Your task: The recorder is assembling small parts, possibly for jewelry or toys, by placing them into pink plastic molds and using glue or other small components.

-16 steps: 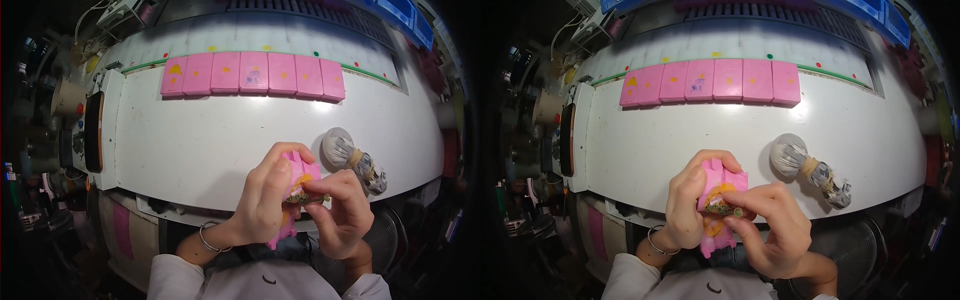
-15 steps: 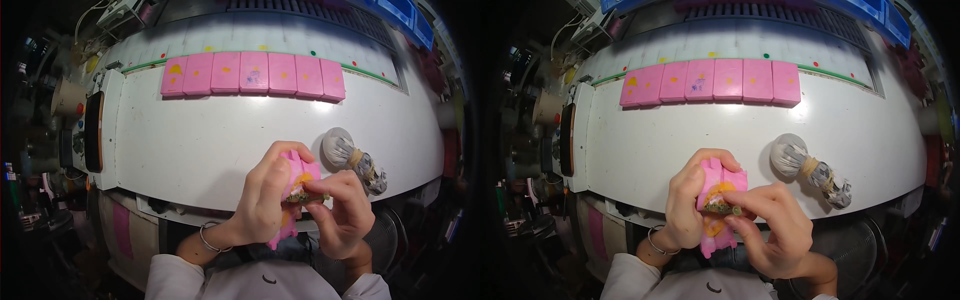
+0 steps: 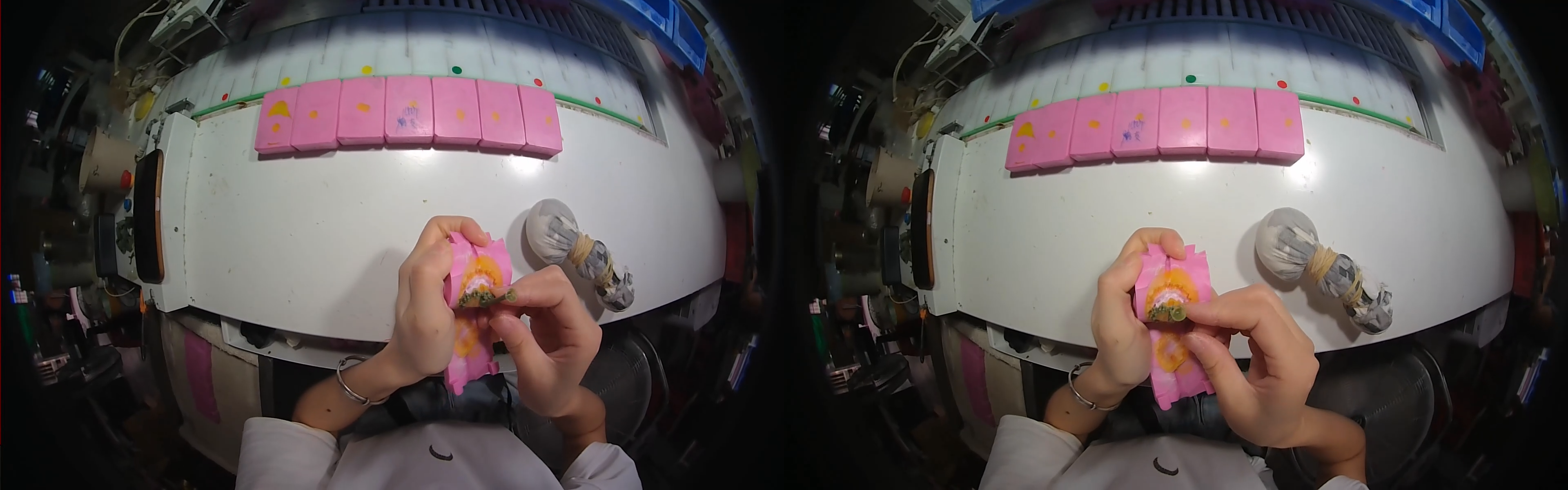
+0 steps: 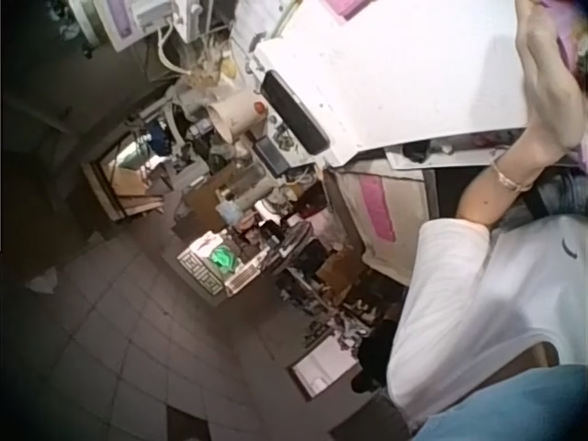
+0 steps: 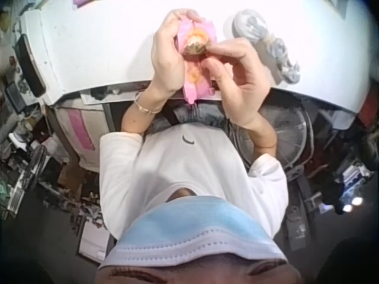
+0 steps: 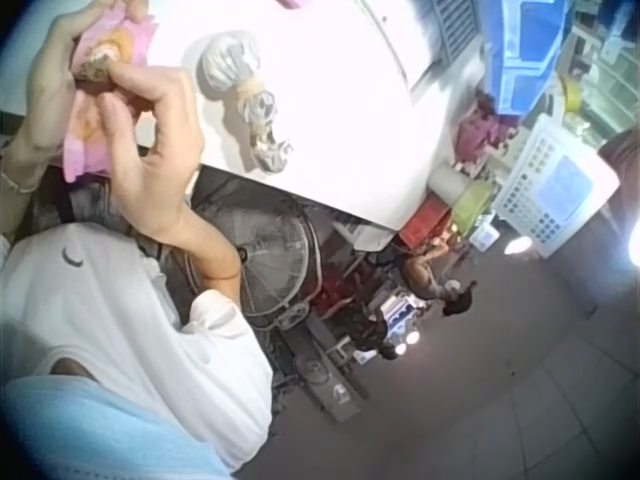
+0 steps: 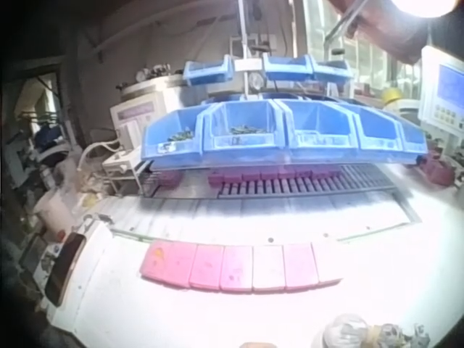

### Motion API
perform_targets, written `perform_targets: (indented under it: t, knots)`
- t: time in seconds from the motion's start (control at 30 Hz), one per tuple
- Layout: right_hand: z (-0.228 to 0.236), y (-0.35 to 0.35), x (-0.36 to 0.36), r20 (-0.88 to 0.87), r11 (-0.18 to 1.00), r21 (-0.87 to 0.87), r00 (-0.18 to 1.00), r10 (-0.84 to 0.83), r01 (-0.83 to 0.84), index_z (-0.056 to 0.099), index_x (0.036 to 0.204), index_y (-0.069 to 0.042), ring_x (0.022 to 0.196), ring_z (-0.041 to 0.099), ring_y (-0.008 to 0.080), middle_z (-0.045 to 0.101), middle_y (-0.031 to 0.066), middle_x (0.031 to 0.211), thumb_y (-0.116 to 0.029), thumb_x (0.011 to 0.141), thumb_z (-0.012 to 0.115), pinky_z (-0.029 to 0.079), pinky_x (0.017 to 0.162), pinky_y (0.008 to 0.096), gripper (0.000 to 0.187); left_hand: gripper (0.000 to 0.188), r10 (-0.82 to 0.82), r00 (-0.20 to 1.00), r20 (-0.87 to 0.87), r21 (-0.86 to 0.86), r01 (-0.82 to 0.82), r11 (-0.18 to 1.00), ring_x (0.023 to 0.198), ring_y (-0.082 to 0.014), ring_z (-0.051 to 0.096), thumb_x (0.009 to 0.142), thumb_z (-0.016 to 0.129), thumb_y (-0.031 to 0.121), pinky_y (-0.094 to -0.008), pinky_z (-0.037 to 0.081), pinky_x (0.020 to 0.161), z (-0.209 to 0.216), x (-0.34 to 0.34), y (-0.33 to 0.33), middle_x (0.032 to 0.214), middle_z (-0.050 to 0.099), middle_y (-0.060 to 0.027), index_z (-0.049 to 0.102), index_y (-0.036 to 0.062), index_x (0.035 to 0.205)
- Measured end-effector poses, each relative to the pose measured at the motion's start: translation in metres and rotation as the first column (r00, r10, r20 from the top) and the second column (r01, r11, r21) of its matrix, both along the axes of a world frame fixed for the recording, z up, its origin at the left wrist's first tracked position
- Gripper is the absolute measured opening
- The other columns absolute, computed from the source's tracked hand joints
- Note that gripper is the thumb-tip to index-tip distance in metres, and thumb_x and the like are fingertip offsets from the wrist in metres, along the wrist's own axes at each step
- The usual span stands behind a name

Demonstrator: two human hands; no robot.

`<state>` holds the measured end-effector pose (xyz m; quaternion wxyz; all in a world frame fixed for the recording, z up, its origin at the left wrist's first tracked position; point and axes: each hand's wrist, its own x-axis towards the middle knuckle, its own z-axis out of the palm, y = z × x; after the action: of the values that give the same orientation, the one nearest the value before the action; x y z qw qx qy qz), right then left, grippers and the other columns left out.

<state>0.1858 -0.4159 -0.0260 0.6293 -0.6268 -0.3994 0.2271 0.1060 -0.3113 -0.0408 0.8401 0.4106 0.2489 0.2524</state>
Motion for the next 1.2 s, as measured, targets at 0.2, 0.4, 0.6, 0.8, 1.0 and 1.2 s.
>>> perform_targets:
  t: [0.2, 0.4, 0.6, 0.8, 1.0, 1.2]
  knots:
    - [0.004, 0.001, 0.000, -0.102, 0.997, -0.067, 0.994, -0.029, 0.023, 0.060, 0.097, 0.007, 0.070, 0.055, 0.0118, 0.058, 0.0112, 0.085, 0.011, 0.074, 0.064, 0.044, 0.061, 0.0216, 0.024, 0.034, 0.019, 0.998, -0.062, -0.001, -0.019, 1.000, 0.069, -0.0102, 0.048, 0.091, 0.025, 0.032, -0.0222, 0.040, 0.063, 0.000, 0.003, -0.001, 0.078, 0.052, -0.0049, 0.043, 0.0039, 0.099]
    - [0.004, 0.002, 0.003, -0.052, 0.996, -0.093, 0.999, -0.013, 0.008, 0.060, 0.098, 0.007, 0.070, 0.054, 0.0111, 0.056, 0.0093, 0.086, 0.011, 0.074, 0.064, 0.045, 0.061, 0.0214, 0.025, 0.033, 0.021, 0.998, -0.053, -0.003, -0.021, 1.000, 0.067, -0.0095, 0.048, 0.092, 0.024, 0.031, -0.0217, 0.039, 0.061, -0.002, 0.002, -0.001, 0.076, 0.052, -0.0040, 0.043, 0.0051, 0.100]
    - [0.001, 0.006, 0.002, 0.148, 0.995, -0.083, 0.988, -0.040, 0.053, 0.060, 0.102, 0.004, 0.066, 0.053, 0.0107, 0.053, 0.0084, 0.085, 0.008, 0.067, 0.072, 0.044, 0.055, 0.0200, 0.036, 0.033, 0.018, 1.000, -0.023, -0.089, -0.020, 0.996, 0.065, -0.0126, 0.051, 0.092, 0.024, 0.029, -0.0249, 0.044, 0.060, -0.002, 0.004, 0.000, 0.082, 0.051, -0.0080, 0.041, 0.0022, 0.101]
    - [-0.002, 0.012, 0.005, 0.458, 0.991, -0.053, 0.885, -0.084, 0.121, 0.060, 0.103, 0.001, 0.063, 0.054, 0.0103, 0.052, 0.0085, 0.087, 0.004, 0.066, 0.075, 0.044, 0.051, 0.0203, 0.040, 0.031, -0.065, 0.984, 0.168, -0.286, 0.112, 0.952, 0.065, -0.0163, 0.054, 0.093, 0.025, 0.028, -0.0287, 0.048, 0.063, -0.009, -0.001, 0.002, 0.082, 0.053, -0.0120, 0.037, 0.0016, 0.107]
    - [-0.004, 0.012, 0.003, 0.567, 0.991, -0.033, 0.819, -0.089, 0.130, 0.060, 0.103, 0.004, 0.064, 0.057, 0.0145, 0.054, 0.0108, 0.087, 0.004, 0.069, 0.073, 0.049, 0.053, 0.0248, 0.037, 0.032, -0.004, 0.997, 0.081, -0.232, 0.023, 0.972, 0.068, -0.0152, 0.054, 0.093, 0.024, 0.028, -0.0266, 0.047, 0.064, 0.003, 0.004, 0.001, 0.082, 0.055, -0.0097, 0.040, 0.0034, 0.106]
    - [-0.008, 0.011, 0.004, 0.678, 0.989, 0.007, 0.726, -0.111, 0.145, 0.062, 0.099, 0.008, 0.063, 0.058, 0.0190, 0.058, 0.0135, 0.083, 0.001, 0.070, 0.074, 0.049, 0.052, 0.0267, 0.032, 0.033, 0.055, 0.998, 0.025, -0.229, -0.048, 0.972, 0.071, -0.0112, 0.051, 0.093, 0.025, 0.028, -0.0229, 0.043, 0.067, 0.002, 0.006, 0.000, 0.081, 0.054, -0.0060, 0.045, 0.0047, 0.103]
